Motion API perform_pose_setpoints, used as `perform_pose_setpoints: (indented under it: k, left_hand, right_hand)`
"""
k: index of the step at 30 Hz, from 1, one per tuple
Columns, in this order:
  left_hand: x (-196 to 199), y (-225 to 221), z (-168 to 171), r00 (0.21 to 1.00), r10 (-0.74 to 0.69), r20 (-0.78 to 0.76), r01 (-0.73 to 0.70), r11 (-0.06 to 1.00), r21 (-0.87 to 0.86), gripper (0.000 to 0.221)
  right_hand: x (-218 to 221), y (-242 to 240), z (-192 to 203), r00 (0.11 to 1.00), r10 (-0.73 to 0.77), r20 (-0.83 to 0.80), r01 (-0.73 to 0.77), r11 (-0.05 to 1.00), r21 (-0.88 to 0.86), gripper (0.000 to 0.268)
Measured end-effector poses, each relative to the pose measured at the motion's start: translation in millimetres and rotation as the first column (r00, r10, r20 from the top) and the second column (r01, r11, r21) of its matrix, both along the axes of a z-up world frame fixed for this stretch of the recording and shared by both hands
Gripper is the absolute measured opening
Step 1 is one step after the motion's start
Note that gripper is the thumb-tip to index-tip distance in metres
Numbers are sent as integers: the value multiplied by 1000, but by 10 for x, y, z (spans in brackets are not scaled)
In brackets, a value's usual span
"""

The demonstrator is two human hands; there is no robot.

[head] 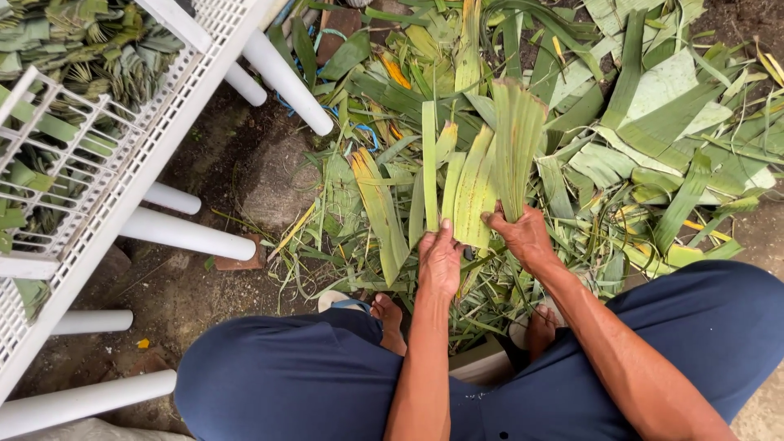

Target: Stripping banana leaves from the central rib and cutting them into smaller strips using a knife.

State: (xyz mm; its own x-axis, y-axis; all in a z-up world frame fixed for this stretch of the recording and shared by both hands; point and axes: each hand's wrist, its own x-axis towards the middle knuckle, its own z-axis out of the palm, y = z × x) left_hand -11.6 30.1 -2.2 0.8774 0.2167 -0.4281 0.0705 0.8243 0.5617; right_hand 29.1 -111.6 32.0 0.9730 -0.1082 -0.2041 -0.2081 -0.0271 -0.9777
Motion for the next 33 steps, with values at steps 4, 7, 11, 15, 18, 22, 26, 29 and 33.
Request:
perform_pose_setpoints:
  k: [4,7,11,15,18,22,26,29,33]
  left_hand:
    - [-29,-38,233,997,-68,-19,70,982,173,34]
    - [-51,-70,564,990,-139,-35,143,974,175,93]
    - [-20,-117,-5,997,-81,-17,82,979,188,72]
    - [-35,-135,24,996,-68,-61,81,967,243,39]
    - [-24,-106,-67,997,-55,-60,72,944,323,27]
    - [-27,-130,-150,1000,-1,-19,6,955,297,29]
    - [-18,-159,-262,1000,23,1,-23,958,287,32]
    - [-18,-170,-261,1000,22,4,-22,966,259,34]
    - [-18,-188,-191,1000,26,-5,-24,972,234,36]
  right_hand:
    - [-30,47,-76,1000,20,7,-20,999,-45,15]
    - [-64,63,-128,999,34,-16,-36,991,-126,13]
    - [-59,70,-84,995,-29,-96,36,996,77,18]
    - [-16,75,-38,997,-20,-77,36,976,215,25]
    - [11,44,-124,999,-11,-50,20,980,196,24]
    - [7,58,-172,997,-31,-68,42,987,156,23]
    - [47,23,-329,997,-38,-66,47,989,139,22]
    - [52,10,-363,997,-41,-67,49,991,121,21]
    - [53,10,-344,996,-48,-69,56,991,118,20]
